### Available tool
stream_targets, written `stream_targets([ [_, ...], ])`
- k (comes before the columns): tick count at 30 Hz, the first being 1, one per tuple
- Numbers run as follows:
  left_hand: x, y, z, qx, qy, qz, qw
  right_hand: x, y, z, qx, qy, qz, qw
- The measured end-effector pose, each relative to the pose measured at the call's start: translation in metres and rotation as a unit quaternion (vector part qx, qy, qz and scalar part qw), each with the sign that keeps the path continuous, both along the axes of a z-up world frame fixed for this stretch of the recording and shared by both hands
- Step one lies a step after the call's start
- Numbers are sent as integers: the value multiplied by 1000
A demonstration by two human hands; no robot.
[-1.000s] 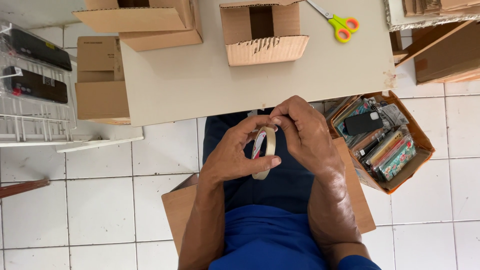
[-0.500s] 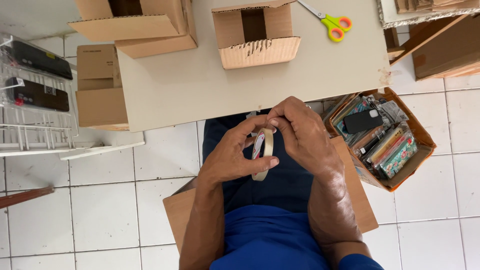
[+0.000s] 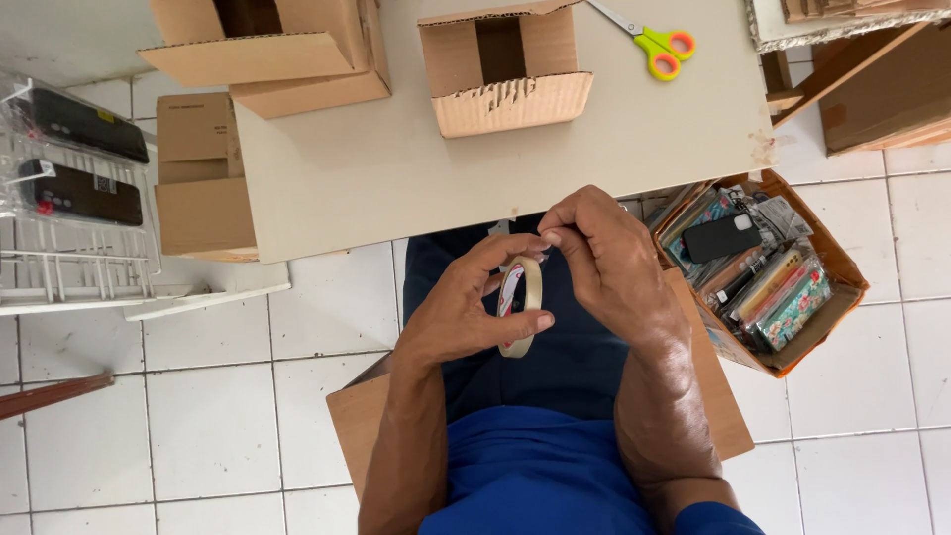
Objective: Assembling small cardboard boxes by folding and taping them.
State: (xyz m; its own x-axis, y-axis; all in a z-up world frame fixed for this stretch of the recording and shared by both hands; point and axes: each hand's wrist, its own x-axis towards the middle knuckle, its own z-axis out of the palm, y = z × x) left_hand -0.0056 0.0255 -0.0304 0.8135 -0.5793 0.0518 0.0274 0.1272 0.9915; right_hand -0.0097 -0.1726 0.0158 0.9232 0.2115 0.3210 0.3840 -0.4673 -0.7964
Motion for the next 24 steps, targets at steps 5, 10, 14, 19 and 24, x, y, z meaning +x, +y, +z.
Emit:
stream_targets([
  [5,-2,-2,4,-8,-15,5,1000,-1,0,3,9,3,10,1000],
  [10,-3,-2,-4,-6,-24,4,1000,0,-1,1,10,7,10,1000],
  [14,-2,-3,-1,-24,-37,-5,999,-1,-2,1,17,12,8,1000],
  [19,-1,-1,-5,-28,-45,-10,999,-1,-2,3,6,8,5,1000],
  [24,-1,-1,-2,-37,-55,-10,998,-1,0,3,8,9,0,1000],
])
